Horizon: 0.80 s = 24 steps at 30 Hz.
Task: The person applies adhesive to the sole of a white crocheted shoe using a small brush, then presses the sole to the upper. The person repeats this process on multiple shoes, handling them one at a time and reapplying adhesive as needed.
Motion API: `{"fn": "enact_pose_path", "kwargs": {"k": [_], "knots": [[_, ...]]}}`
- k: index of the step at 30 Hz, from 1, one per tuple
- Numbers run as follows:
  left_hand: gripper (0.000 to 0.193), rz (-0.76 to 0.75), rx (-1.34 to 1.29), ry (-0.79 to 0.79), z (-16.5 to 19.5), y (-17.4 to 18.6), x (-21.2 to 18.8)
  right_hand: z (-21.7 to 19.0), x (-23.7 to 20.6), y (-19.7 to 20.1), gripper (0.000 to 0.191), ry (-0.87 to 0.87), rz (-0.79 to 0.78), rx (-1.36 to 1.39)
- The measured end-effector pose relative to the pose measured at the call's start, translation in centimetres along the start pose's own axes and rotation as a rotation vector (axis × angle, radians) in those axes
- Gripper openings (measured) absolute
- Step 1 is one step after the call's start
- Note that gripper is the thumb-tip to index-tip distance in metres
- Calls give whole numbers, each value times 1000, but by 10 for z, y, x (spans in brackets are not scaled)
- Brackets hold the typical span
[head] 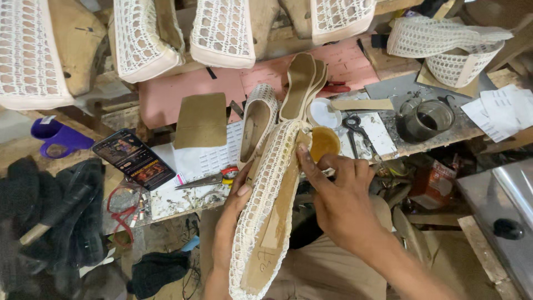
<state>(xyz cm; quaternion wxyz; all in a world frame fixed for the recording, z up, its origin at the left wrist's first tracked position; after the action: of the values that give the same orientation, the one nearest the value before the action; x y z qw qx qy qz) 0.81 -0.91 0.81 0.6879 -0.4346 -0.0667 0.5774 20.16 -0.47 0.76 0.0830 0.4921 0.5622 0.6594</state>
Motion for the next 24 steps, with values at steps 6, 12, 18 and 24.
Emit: {"fn": "enact_pose_path", "kwargs": {"k": [6, 12, 18, 24], "knots": [[73, 51, 82, -12, 1, -4, 2, -23, -3, -3, 76, 93, 33, -66], [74, 33, -37, 1, 3, -1, -2, -19, -11, 14, 79, 136, -16, 189], [72, 52, 71, -18, 1, 2, 0, 9, 7, 3, 79, 27, 48, -24], [71, 128, 114, -1, 0, 6, 1, -5, 1, 4, 74, 130, 27, -95]]}}
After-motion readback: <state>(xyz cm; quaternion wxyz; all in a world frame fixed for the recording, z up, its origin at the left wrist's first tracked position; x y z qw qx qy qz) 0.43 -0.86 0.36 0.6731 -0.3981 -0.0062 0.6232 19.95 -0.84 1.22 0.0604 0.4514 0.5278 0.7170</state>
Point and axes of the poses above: each hand's wrist, its own x-axis towards the middle knuckle, its own y-axis out of the back of the hand, z = x × y, the point moved 1 cm from there along x, towards the middle knuckle, and after that the axes turned 15 degrees about y, right-handed, at the moved point
